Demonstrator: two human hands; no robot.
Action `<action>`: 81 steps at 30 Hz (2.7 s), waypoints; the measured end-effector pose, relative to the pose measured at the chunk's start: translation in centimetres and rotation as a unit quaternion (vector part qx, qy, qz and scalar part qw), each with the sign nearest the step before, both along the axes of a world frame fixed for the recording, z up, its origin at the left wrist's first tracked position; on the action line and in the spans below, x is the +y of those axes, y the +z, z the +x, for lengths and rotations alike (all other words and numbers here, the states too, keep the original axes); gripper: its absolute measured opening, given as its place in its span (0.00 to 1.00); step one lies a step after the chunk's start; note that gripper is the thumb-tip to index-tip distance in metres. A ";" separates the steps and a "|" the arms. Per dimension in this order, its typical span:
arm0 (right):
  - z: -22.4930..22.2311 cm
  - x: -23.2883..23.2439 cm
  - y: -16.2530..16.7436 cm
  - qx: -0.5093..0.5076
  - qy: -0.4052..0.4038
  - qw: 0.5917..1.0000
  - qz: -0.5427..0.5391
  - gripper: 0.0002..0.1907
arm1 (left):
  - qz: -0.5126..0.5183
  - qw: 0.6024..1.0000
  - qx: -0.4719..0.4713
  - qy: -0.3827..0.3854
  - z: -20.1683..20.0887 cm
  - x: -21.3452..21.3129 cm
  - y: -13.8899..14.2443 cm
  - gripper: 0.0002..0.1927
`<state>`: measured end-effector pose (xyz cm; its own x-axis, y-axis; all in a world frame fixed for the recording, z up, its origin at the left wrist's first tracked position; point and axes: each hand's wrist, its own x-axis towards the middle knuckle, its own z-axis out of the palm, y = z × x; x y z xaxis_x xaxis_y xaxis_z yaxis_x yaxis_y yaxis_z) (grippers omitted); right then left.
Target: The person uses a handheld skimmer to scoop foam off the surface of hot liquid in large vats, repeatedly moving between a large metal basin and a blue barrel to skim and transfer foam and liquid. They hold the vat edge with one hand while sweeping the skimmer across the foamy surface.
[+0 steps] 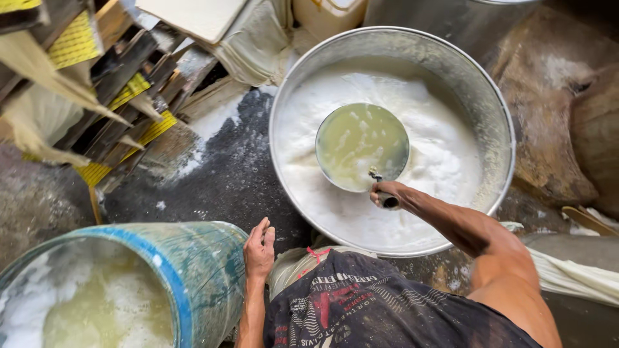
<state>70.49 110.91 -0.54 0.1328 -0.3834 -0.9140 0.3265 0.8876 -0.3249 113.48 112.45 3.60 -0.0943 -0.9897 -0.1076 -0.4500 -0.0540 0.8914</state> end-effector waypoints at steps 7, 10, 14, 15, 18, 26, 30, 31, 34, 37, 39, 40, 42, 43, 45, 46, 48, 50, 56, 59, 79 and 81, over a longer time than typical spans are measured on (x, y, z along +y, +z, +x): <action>-6.1 -2.3 1.2 0.066 -0.201 0.976 0.051 0.10 | 0.071 0.990 -0.105 -0.069 -5.7 -3.3 -0.8 0.33; -7.7 -1.7 0.7 0.111 -0.246 0.961 0.067 0.07 | 0.094 0.979 -0.155 -0.092 -6.8 -5.1 -1.4 0.38; -9.2 2.0 -1.5 0.140 -0.288 0.944 0.087 0.05 | 0.122 0.960 -0.211 -0.140 -7.9 -7.6 -2.5 0.44; -9.4 3.3 -2.0 0.145 -0.296 0.940 0.087 0.02 | 0.132 0.953 -0.227 -0.150 -8.1 -8.1 -2.8 0.45; -10.6 8.7 -3.3 0.204 -0.333 0.918 0.070 0.08 | 0.170 0.942 -0.240 -0.162 -8.3 -9.1 -3.5 0.48; -15.5 18.6 0.8 0.425 -0.449 0.755 -0.217 0.33 | 0.213 0.920 -0.284 -0.165 -9.1 -9.4 -5.3 0.55; -16.6 16.5 0.9 0.438 -0.447 0.727 -0.283 0.43 | 0.225 0.935 -0.246 -0.117 -10.6 -8.6 -6.0 0.54; -16.6 15.0 0.3 0.445 -0.431 0.736 -0.272 0.41 | 0.227 0.933 -0.256 -0.109 -10.6 -8.5 -6.2 0.54; -18.0 9.1 -1.5 0.316 -0.494 0.781 -0.214 0.29 | 0.230 0.931 -0.266 -0.096 -11.0 -8.2 -7.2 0.52; -18.3 2.7 -3.3 0.188 -0.518 0.807 -0.212 0.23 | 0.232 0.936 -0.251 -0.080 -11.2 -8.3 -8.0 0.51; -18.2 -1.3 -3.9 0.186 -0.499 0.828 -0.175 0.24 | 0.250 0.933 -0.252 -0.064 -11.5 -8.4 -8.4 0.50; -18.5 -3.1 -4.2 0.178 -0.492 0.835 -0.169 0.25 | 0.252 0.932 -0.255 -0.057 -11.8 -8.5 -8.5 0.50; -18.6 -6.4 -4.3 0.143 -0.479 0.851 -0.162 0.26 | 0.259 0.929 -0.261 -0.039 -12.1 -8.4 -8.7 0.50; -18.7 -8.1 -4.2 0.116 -0.473 0.858 -0.164 0.27 | 0.261 0.926 -0.269 -0.038 -12.3 -8.3 -8.7 0.50; -18.6 -11.5 -4.1 0.137 -0.430 0.878 -0.158 0.28 | 0.264 0.921 -0.283 -0.035 -12.6 -8.4 -8.6 0.50; -18.7 -13.2 -4.0 0.142 -0.410 0.887 -0.158 0.27 | 0.273 0.916 -0.293 -0.029 -12.8 -8.4 -8.6 0.50; -18.4 -16.7 -3.8 0.161 -0.368 0.902 -0.161 0.30 | 0.291 0.904 -0.312 -0.017 -13.2 -8.4 -8.4 0.49; -17.6 -19.7 -3.7 0.203 -0.305 0.915 -0.170 0.36 | 0.271 0.915 -0.298 -0.008 -13.4 -8.4 -8.1 0.48; -14.7 -22.9 -3.7 0.409 -0.040 0.875 -0.256 0.45 | 0.274 0.917 -0.291 0.007 -13.4 -7.9 -8.6 0.48; -12.9 -21.8 -4.2 0.474 0.054 0.829 -0.292 0.46 | 0.249 0.928 -0.278 0.006 -13.1 -8.0 -9.3 0.48; -14.7 5.4 -4.3 0.657 0.068 0.707 -0.254 0.47 | 0.255 0.931 -0.259 -0.035 -12.4 -8.0 -3.7 0.51; -15.0 9.2 -4.9 0.629 -0.001 0.733 -0.259 0.46 | 0.247 0.935 -0.253 -0.040 -12.3 -7.9 -4.1 0.51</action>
